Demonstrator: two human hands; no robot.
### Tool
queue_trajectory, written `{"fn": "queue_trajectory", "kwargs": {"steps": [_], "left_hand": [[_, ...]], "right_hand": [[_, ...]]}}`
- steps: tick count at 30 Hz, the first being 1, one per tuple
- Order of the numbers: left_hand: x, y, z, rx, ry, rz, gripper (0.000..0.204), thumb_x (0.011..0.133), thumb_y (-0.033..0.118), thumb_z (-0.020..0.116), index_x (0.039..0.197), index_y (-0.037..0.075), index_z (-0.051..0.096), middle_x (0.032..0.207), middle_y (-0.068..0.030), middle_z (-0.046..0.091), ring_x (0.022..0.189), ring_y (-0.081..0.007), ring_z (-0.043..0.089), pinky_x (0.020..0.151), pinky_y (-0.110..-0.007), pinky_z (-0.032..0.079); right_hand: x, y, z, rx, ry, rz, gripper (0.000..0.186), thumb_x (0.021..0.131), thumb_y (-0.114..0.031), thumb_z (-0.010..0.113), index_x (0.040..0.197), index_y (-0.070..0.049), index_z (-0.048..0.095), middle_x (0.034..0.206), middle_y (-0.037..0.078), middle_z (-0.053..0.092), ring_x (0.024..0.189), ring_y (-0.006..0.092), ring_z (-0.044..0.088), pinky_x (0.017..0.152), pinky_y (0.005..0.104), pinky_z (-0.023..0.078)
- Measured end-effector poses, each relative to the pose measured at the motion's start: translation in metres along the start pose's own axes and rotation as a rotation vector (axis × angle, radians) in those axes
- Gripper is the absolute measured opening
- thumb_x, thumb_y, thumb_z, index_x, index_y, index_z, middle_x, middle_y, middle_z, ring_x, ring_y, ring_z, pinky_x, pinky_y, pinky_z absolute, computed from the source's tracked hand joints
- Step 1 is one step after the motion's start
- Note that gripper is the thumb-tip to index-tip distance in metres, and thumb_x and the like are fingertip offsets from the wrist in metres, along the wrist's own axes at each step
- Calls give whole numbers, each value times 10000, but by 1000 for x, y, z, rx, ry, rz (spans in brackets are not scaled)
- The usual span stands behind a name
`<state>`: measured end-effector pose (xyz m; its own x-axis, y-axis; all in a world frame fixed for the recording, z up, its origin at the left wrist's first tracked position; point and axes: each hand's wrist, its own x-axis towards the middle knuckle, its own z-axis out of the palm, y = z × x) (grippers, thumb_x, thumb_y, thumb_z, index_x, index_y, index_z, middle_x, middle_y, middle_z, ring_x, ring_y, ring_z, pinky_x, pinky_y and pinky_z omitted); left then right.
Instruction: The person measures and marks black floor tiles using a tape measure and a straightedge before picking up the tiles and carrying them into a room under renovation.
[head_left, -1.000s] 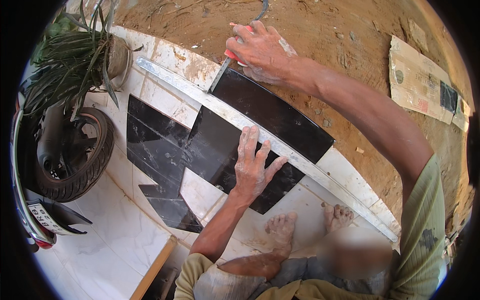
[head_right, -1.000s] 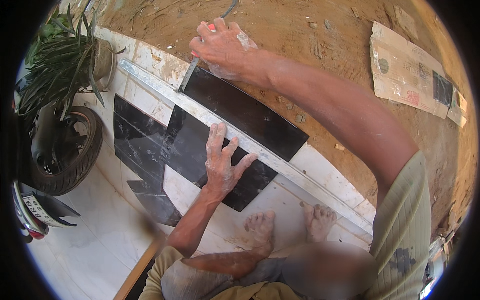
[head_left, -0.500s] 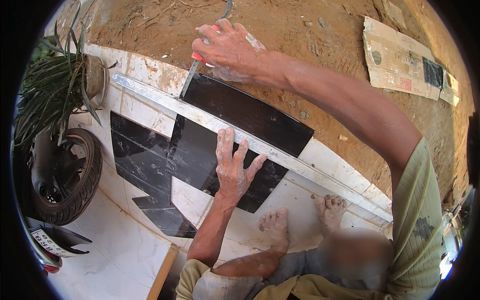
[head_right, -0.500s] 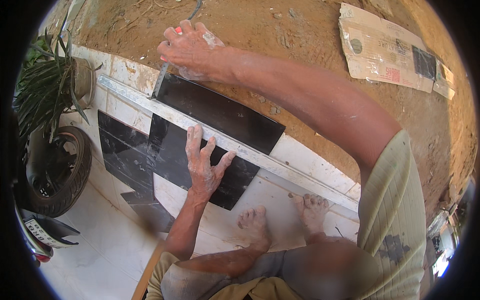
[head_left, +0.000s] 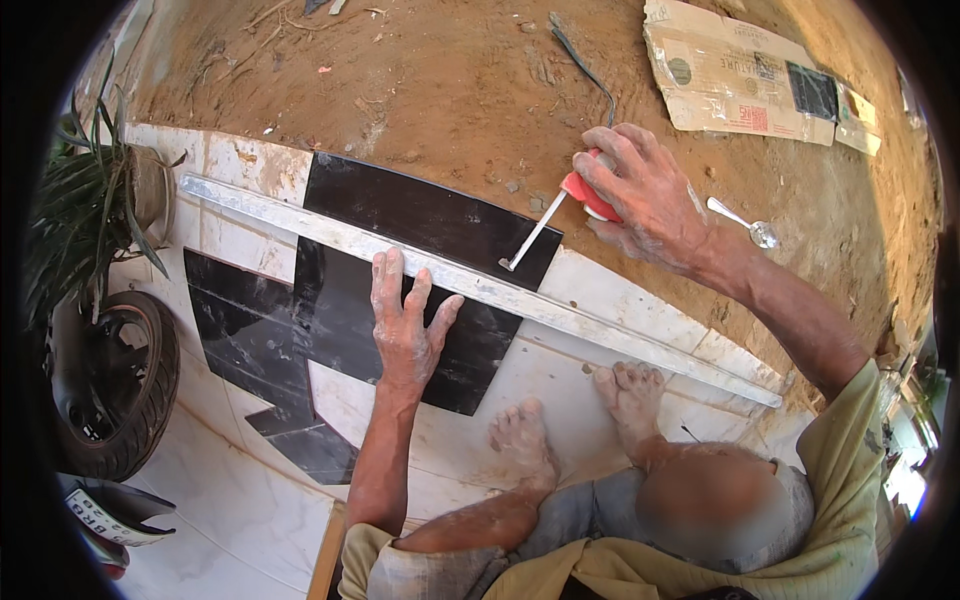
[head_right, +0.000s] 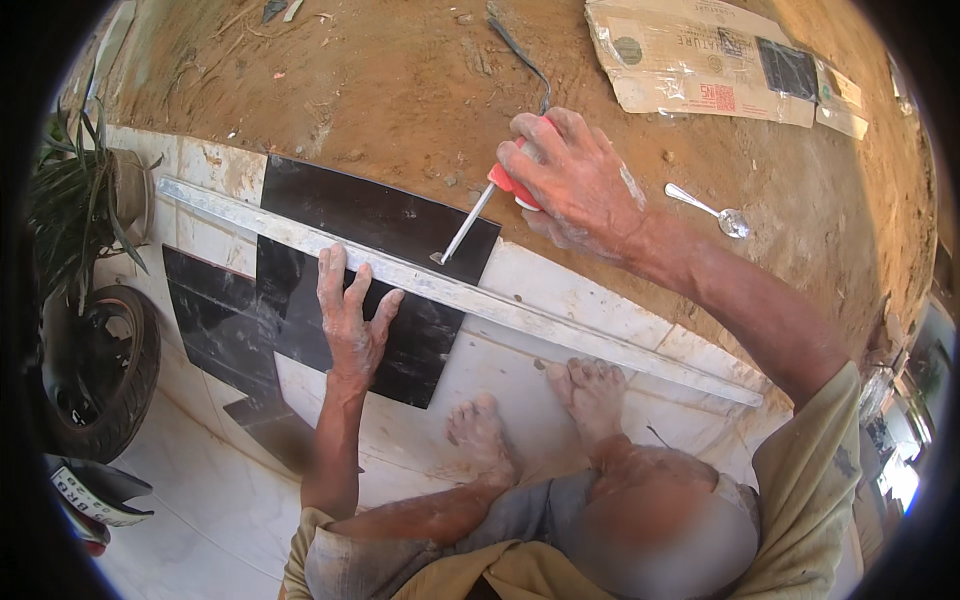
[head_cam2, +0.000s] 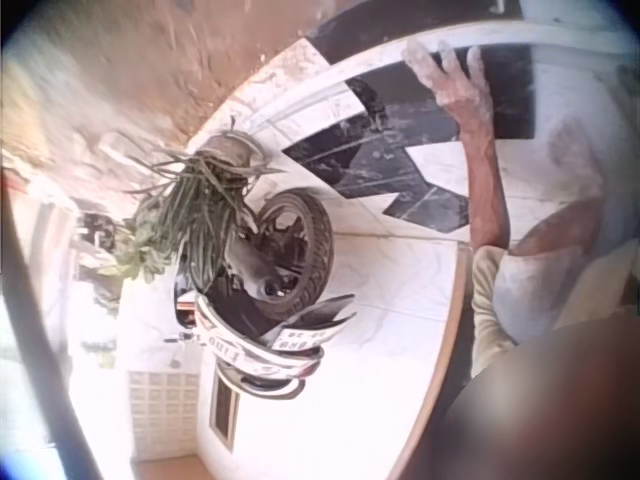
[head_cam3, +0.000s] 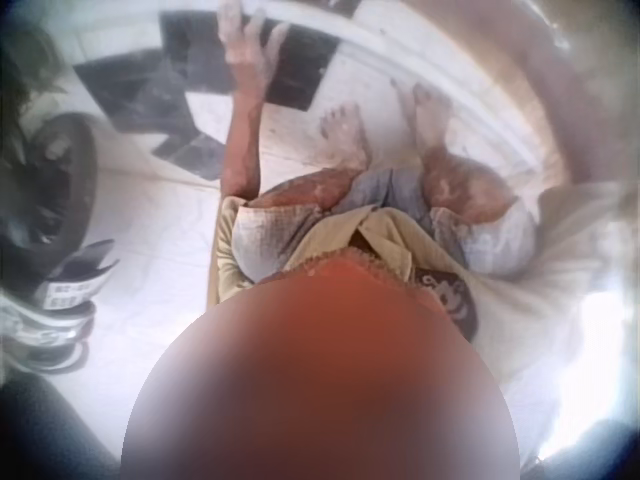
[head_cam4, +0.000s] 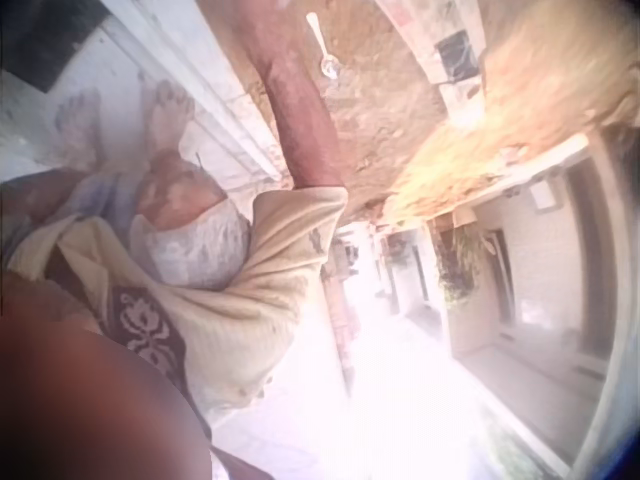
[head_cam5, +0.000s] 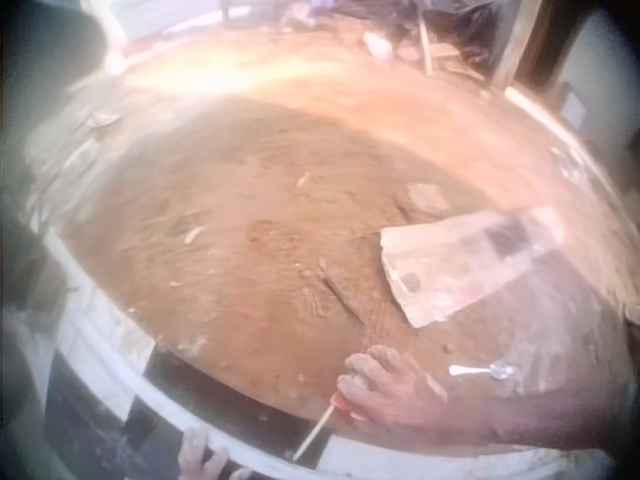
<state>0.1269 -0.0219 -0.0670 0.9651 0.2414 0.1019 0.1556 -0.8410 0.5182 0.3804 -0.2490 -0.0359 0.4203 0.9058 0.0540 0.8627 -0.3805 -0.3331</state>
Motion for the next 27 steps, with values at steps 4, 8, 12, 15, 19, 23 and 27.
{"fn": "queue_trajectory", "kwargs": {"steps": [4, 8, 12, 15, 19, 23, 27], "left_hand": [[1, 1, 2, 4, 9, 19, 493, 814, 140, 780, 1237, 27, 553, 1471, -261, 382, 1365, -479, 350, 1088, -549, 342], [4, 4, 2, 19, 10, 29, 459, 826, 113, 763, 1227, 25, 557, 1471, -261, 382, 1365, -473, 354, 1090, -547, 340], [3, 3, -1, 25, -4, 34, 433, 841, 97, 745, 1224, 21, 557, 1474, -262, 379, 1373, -469, 345, 1102, -549, 322], [3, 5, 1, 21, -7, 53, 415, 852, 98, 736, 1219, 19, 560, 1472, -261, 381, 1381, -464, 334, 1111, -545, 310], [3, 6, 1, 33, -16, 37, 397, 853, 95, 735, 1205, 17, 568, 1467, -260, 387, 1384, -451, 335, 1120, -536, 304], [4, 7, 2, 28, -12, 54, 398, 852, 100, 739, 1200, 10, 570, 1464, -262, 393, 1386, -452, 334, 1119, -537, 301], [3, 7, 1, 51, -26, 54, 429, 841, 121, 757, 1209, 23, 561, 1463, -260, 394, 1385, -469, 323, 1110, -560, 312]], "right_hand": [[-27, -3, 12, -5, -40, 32, 736, 555, -131, 865, 1201, -122, 513, 1295, 106, 449, 1209, 359, 447, 935, 470, 469], [-33, -4, 15, -11, -52, 36, 735, 556, -138, 863, 1200, -129, 511, 1295, 103, 450, 1213, 356, 443, 927, 476, 472], [-27, 1, 23, -40, -54, 13, 705, 591, -170, 849, 1209, -147, 509, 1305, 94, 450, 1231, 351, 432, 914, 493, 475], [-22, 1, 23, -27, -91, 11, 663, 630, -202, 831, 1209, -164, 511, 1318, 88, 447, 1246, 353, 421, 913, 507, 474], [-17, 4, 29, -9, -107, -13, 561, 665, -197, 811, 1151, -175, 532, 1289, 89, 458, 1231, 350, 433, 907, 504, 481], [-14, 5, 28, -20, -61, -58, 482, 691, -193, 791, 1109, -164, 552, 1258, 90, 469, 1191, 338, 461, 863, 480, 502], [-9, 5, 28, 14, -68, -88, 368, 738, -214, 747, 1058, -146, 579, 1226, 95, 490, 1150, 327, 490, 808, 460, 511]]}}
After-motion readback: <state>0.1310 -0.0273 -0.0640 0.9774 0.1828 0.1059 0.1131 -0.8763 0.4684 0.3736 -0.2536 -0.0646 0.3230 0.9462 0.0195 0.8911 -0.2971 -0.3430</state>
